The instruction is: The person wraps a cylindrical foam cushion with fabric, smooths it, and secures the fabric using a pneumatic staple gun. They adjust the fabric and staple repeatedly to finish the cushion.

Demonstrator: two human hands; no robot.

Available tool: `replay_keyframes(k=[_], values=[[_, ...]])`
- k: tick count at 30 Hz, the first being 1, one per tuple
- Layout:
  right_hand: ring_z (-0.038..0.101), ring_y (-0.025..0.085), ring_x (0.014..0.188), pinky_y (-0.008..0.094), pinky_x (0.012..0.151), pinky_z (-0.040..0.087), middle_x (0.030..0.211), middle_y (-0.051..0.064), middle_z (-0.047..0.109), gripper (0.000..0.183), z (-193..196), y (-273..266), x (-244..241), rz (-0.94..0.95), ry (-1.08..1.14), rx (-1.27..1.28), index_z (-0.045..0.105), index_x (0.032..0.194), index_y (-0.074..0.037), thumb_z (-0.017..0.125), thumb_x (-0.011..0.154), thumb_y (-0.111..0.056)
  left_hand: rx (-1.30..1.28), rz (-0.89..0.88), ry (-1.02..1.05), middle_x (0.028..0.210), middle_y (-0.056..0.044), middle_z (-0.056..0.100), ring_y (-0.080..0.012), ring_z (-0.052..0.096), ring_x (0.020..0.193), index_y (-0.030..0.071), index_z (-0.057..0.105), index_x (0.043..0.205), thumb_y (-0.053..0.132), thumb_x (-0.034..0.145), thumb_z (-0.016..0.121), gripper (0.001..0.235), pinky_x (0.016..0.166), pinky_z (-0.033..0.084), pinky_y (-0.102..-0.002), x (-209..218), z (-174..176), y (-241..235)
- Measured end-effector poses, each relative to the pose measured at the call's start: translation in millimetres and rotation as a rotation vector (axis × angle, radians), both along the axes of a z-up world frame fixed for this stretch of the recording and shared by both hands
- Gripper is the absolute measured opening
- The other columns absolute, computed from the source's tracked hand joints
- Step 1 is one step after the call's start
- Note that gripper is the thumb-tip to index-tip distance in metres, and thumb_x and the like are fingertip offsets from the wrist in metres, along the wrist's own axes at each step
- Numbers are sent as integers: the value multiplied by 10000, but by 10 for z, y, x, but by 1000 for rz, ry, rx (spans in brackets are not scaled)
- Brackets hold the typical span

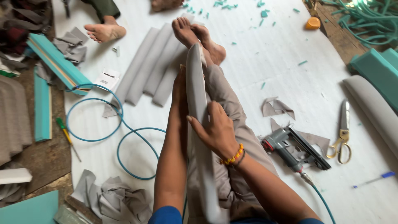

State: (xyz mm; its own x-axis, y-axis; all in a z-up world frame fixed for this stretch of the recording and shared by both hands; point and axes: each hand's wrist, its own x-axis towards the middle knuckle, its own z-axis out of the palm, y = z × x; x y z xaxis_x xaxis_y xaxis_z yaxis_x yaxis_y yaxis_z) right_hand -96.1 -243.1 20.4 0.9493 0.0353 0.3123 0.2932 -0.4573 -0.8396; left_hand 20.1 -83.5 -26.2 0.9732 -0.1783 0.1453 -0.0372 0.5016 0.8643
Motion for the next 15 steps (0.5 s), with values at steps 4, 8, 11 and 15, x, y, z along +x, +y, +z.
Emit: replay_keyframes(k=[4,8,11,15], values=[[604,285,773,384,692,510,888,144,606,485,-232,-92,-1,-51,-108,8,547,1036,2,840,889,-356,76,-79,113,1105,-85,665,-242,669,929,111,634,1268,523,1078,430,497,780,582,-375,-16,-352,-272],[623,90,747,259,640,520,967,52,651,390,-613,-393,-45,-14,265,572,595,1177,-9,684,961,-321,234,-150,273,1011,-74,686,-214,673,843,97,663,1215,536,1052,434,522,723,579,-345,-86,-837,-602],[558,44,733,222,616,466,945,15,665,315,-1022,-539,85,-133,506,819,631,1170,-37,633,1005,-305,325,-113,358,941,-66,701,-192,677,779,86,684,1175,547,1033,438,542,680,577,-323,-245,-1289,-687],[540,80,675,250,600,489,845,7,600,312,-1325,-720,281,-118,796,1127,629,1062,-27,666,1023,-335,299,-59,341,848,-56,721,-164,681,694,72,713,1123,560,1008,442,571,623,574,-293,-228,-1627,-775]])
